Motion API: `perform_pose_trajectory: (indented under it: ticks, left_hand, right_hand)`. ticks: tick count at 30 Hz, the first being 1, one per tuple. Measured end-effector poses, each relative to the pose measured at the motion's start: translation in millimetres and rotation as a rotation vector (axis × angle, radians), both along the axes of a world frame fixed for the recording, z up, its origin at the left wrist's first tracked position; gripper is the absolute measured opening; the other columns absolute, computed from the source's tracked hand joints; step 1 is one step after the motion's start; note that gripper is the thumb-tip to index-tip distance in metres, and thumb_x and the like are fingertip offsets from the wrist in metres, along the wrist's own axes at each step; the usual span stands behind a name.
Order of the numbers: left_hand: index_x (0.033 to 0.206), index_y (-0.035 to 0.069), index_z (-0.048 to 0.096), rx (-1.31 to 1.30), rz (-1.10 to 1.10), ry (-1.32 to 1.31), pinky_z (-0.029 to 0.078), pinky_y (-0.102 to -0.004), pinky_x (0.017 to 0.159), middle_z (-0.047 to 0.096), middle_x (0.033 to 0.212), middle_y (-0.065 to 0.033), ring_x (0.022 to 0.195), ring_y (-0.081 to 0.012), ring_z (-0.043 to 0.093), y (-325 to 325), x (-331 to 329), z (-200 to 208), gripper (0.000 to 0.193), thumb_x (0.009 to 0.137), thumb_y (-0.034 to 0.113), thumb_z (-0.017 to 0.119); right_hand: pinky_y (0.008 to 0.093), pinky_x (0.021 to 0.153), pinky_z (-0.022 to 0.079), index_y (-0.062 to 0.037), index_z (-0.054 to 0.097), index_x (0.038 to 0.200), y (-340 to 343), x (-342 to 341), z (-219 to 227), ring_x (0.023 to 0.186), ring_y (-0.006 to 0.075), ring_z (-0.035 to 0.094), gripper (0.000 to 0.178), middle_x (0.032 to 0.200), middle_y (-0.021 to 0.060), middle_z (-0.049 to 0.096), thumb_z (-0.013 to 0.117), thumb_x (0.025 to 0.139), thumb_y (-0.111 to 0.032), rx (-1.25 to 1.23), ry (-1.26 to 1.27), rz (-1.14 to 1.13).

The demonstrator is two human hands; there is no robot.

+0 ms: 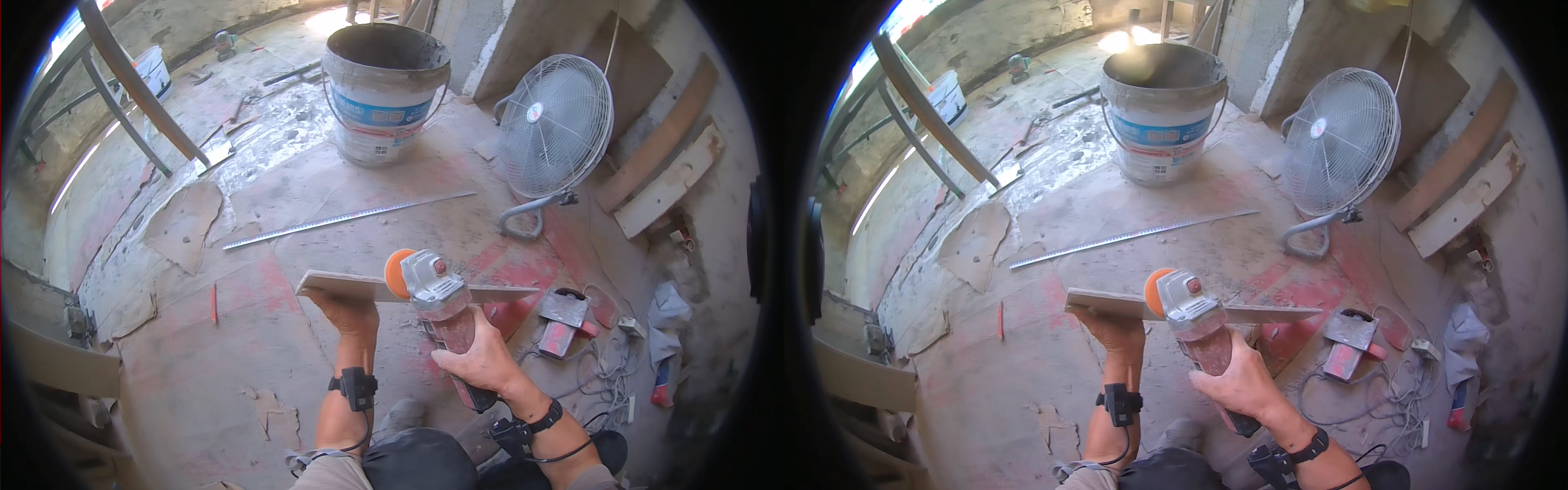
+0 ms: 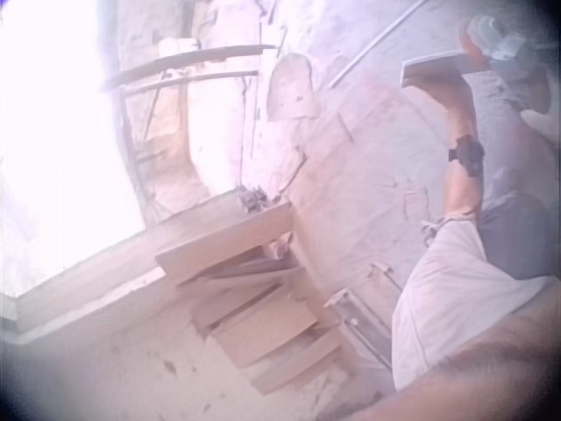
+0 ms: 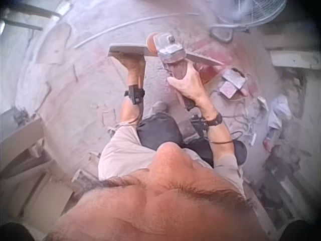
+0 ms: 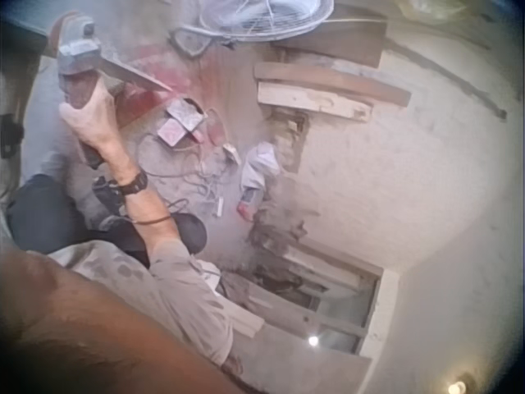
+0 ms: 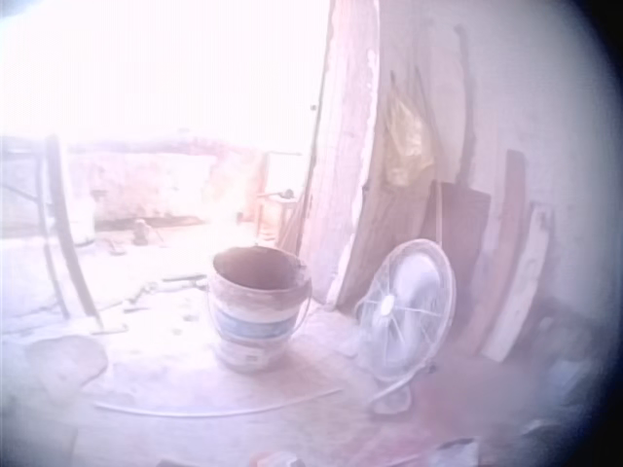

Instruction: Measure, fit, cut, and grind tiles for installation in a window frame during renovation.

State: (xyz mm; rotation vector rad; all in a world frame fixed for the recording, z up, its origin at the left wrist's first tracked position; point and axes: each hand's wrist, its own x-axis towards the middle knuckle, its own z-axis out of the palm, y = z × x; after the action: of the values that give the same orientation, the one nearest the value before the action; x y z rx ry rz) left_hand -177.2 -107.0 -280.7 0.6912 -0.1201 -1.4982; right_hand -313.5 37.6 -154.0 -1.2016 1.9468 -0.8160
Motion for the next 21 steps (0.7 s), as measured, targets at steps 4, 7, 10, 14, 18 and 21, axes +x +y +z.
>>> perform_pose_trajectory:
  ticks: [4,7,10,14,18,21]
  left_hand:
    - [0.122,0.023,0.050,-0.002,-0.009,0.041,0.035,-0.0436,0.107,0.050,0.121,0.0017,0.120,-0.0186,0.045,1,1,-8,0.084,0.071,0.088,0.060]
    - [0.120,0.023,0.050,-0.028,-0.041,0.069,0.036,-0.0429,0.106,0.050,0.120,0.0022,0.120,-0.0180,0.045,1,2,-18,0.083,0.070,0.087,0.062]
    - [0.118,0.023,0.051,-0.035,-0.030,0.048,0.039,-0.0423,0.103,0.050,0.118,0.0027,0.116,-0.0180,0.047,1,2,-18,0.082,0.068,0.087,0.063]
    - [0.118,0.021,0.050,0.019,-0.002,0.095,0.041,-0.0421,0.101,0.051,0.116,0.0019,0.113,-0.0181,0.049,4,1,-19,0.074,0.080,0.085,0.052]
    - [0.119,0.022,0.050,0.033,0.002,0.081,0.040,-0.0416,0.102,0.051,0.117,0.0018,0.114,-0.0182,0.049,3,-1,-28,0.075,0.079,0.086,0.052]
    - [0.120,0.022,0.050,0.005,-0.010,0.095,0.040,-0.0408,0.103,0.051,0.117,0.0017,0.114,-0.0183,0.049,2,-2,-23,0.076,0.080,0.086,0.051]
  right_hand:
    - [0.0392,0.094,0.051,0.0057,0.049,0.128,6,-9,-8,0.108,0.0330,0.068,0.073,0.109,0.0243,0.068,0.080,0.071,-0.027,-0.023,-0.015,0.003]
    - [0.0388,0.095,0.051,0.0060,0.049,0.129,17,-19,-12,0.109,0.0314,0.068,0.073,0.111,0.0230,0.068,0.080,0.071,-0.027,0.005,-0.032,-0.037]
    - [0.0387,0.096,0.050,0.0066,0.049,0.129,10,-9,-3,0.109,0.0308,0.067,0.074,0.112,0.0224,0.068,0.080,0.071,-0.027,-0.028,-0.049,-0.005]
    - [0.0391,0.096,0.050,0.0062,0.048,0.130,-11,15,13,0.108,0.0328,0.067,0.076,0.111,0.0233,0.068,0.079,0.072,-0.030,-0.035,-0.042,0.052]
    - [0.0386,0.094,0.051,0.0066,0.048,0.130,-1,3,1,0.104,0.0324,0.068,0.075,0.109,0.0222,0.069,0.079,0.071,-0.029,-0.028,-0.004,0.054]
    - [0.0386,0.092,0.052,0.0049,0.050,0.127,10,-3,-1,0.103,0.0333,0.069,0.071,0.106,0.0238,0.068,0.080,0.071,-0.027,-0.004,-0.039,0.005]
